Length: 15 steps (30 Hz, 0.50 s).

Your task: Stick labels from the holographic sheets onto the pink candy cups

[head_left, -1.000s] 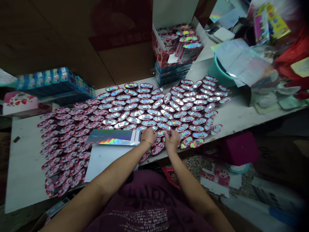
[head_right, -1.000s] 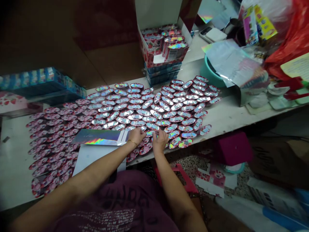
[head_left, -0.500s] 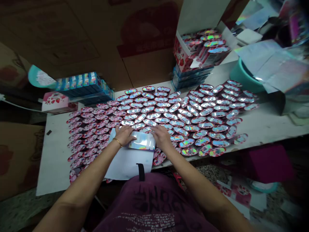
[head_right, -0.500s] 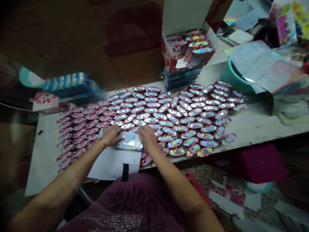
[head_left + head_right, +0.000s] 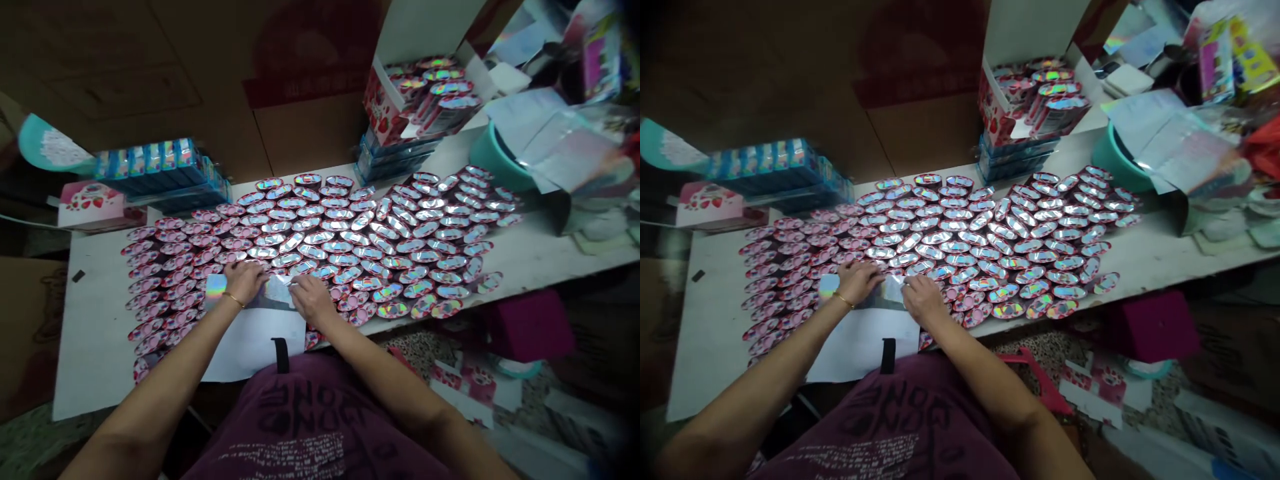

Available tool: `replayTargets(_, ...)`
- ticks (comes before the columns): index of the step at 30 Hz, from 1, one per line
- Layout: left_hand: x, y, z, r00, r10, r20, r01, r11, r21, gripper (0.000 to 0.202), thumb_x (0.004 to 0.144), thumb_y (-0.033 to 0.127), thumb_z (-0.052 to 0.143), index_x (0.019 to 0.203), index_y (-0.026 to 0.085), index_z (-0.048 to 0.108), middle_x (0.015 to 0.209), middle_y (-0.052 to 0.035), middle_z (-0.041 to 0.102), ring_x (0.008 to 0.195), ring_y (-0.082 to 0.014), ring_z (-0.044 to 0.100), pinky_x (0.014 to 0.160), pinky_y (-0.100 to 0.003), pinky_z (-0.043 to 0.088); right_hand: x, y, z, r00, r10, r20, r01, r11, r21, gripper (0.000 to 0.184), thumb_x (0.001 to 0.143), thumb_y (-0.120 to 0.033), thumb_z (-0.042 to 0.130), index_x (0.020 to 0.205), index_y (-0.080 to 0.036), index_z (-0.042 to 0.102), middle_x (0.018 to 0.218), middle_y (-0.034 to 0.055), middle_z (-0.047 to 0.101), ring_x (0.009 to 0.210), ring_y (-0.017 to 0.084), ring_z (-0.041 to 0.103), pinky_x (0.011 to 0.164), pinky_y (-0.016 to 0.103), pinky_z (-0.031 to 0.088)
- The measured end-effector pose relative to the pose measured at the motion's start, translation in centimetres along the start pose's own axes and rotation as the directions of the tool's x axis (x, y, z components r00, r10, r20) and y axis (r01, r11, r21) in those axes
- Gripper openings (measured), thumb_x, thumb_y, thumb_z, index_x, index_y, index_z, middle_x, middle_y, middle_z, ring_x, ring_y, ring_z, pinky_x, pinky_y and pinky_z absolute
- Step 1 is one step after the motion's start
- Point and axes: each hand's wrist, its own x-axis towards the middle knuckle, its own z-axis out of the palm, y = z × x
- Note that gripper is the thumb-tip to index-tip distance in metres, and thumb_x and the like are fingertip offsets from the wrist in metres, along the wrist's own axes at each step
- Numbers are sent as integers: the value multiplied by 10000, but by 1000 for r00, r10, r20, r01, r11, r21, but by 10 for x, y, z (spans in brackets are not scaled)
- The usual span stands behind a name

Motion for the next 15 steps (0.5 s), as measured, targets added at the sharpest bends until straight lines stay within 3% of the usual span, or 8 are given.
replayTargets(3,3,4,0,999,53,6,-53,997,57,185,745,342,522,664,201,610,835,-44,627,914,-231,501,891,-434,200,-7,-3,-31,992,114,-48,-106,984,146,183,860,-206,402,903,-164,575,942,65,584,908,159,488,799,290,385)
replayTargets(6,6,13,-3,998,27,52,-28,999,33,187,753,348,516,675,207,611,838,-36,631,912,-219,504,869,-407,237,-12,10,-44,975,219,-43,-211,967,141,203,864,-219,398,925,-169,585,926,71,587,896,164,497,794,290,398)
replayTargets(9,7,20,-9,997,-16,80,17,1000,-19,198,762,372,510,699,213,610,858,-23,632,901,-200,509,832,-369,274,-5,23,-30,976,214,34,-214,977,14,235,859,-258,420,1018,-186,578,989,82,580,906,195,485,788,330,393)
replayTargets(12,4,20,-13,996,-12,90,15,999,-33,230,776,389,492,702,201,602,849,-26,624,884,-187,514,799,-344,290,6,27,-5,984,79,158,-65,994,-87,292,852,-225,432,1127,-197,526,1060,97,562,924,213,471,777,355,383)
replayTargets(15,0,18,-15,995,-13,99,15,1000,-19,275,790,415,464,693,193,594,843,-31,616,873,-187,510,800,-352,283,9,29,13,981,-43,192,59,995,-79,308,863,-169,396,1149,-179,509,1107,106,548,948,196,466,803,340,373)
